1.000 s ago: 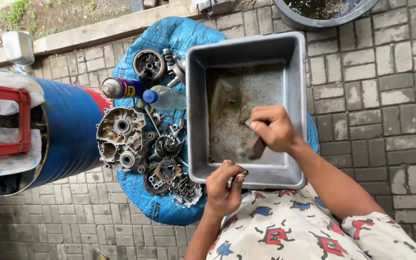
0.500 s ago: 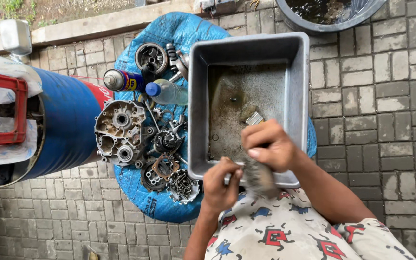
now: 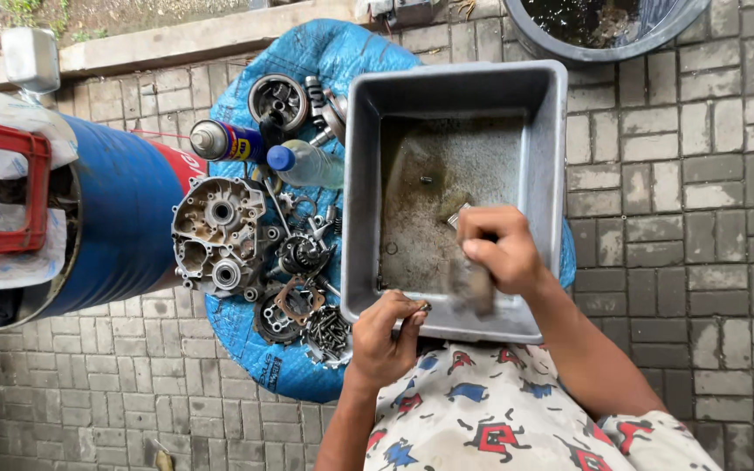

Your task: The person scrubs small mechanical parts with a wire brush and wipes them with a rag. They repeatedly pick up parts from a blue tarp, clean them over a metal tray, and place them back down.

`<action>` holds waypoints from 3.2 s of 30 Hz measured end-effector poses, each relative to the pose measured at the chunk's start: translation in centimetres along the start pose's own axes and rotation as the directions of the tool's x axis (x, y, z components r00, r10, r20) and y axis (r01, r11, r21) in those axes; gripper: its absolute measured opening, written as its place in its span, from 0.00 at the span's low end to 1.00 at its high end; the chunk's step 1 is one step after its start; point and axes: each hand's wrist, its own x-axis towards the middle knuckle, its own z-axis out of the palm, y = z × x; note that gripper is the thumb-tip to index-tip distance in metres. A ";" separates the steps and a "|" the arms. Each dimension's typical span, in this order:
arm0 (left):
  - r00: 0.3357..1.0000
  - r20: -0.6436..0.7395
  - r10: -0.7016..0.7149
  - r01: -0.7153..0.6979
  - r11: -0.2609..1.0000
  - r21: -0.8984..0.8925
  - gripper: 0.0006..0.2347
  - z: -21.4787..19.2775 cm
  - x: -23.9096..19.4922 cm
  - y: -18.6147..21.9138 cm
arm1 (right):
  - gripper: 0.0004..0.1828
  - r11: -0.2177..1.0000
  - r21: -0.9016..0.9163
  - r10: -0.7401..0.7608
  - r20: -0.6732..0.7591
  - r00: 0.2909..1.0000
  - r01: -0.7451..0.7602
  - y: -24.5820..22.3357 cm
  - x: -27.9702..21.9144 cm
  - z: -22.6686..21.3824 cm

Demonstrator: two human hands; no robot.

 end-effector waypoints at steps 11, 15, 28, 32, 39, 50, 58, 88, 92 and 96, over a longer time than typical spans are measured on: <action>0.997 -0.078 -0.017 0.020 0.999 0.042 0.04 -1.8 -0.4 -0.7 | 0.14 0.921 -0.271 0.222 -0.222 0.949 -0.279 0.4 -0.7 -0.4; 0.964 -0.223 -0.144 0.162 0.985 0.064 0.04 -4.2 -1.0 -1.0 | 0.19 0.880 -0.210 0.352 -0.310 0.883 -0.425 0.4 -1.4 -0.3; 0.882 -0.349 -0.317 0.304 0.948 -0.093 0.04 -9.5 -6.3 -1.1 | 0.10 0.866 -0.114 0.419 -0.367 0.831 -0.487 0.4 -4.0 3.7; 0.873 -0.332 -0.358 0.339 0.934 -0.115 0.03 -11.7 -7.6 -1.0 | 0.16 0.637 -0.569 0.415 -0.315 0.854 -0.520 -0.7 -3.5 5.2; 0.854 -0.282 -0.437 0.390 0.897 -0.208 0.03 -13.3 -9.4 -1.0 | 0.11 0.307 -0.924 0.109 -0.202 0.973 -0.227 1.2 -6.3 5.8; 0.848 -0.179 -0.498 0.449 0.856 -0.257 0.04 -14.5 -11.7 -2.1 | 0.23 0.548 -0.759 0.500 -0.038 0.865 -0.350 -2.3 -12.6 17.0; 0.882 -0.105 -0.459 0.424 0.872 -0.244 0.04 -14.5 -10.3 -1.5 | 0.18 0.419 -0.811 0.595 -0.096 0.798 -0.410 -0.8 -14.3 17.5; 0.970 -0.184 0.158 -0.191 0.966 -0.176 0.04 -3.3 1.5 2.7 | 0.12 0.931 0.364 0.213 -0.569 0.794 0.011 -3.0 -5.8 11.2; 0.959 -0.224 0.171 -0.203 0.971 -0.125 0.07 -1.8 2.2 2.5 | 0.06 0.969 0.245 0.083 -0.363 0.928 0.009 -4.6 -5.0 10.1; 0.950 -0.223 0.220 -0.227 0.974 -0.006 0.08 -0.4 3.1 2.3 | 0.08 0.945 0.328 0.084 -0.232 0.969 -0.003 -4.3 -4.2 8.2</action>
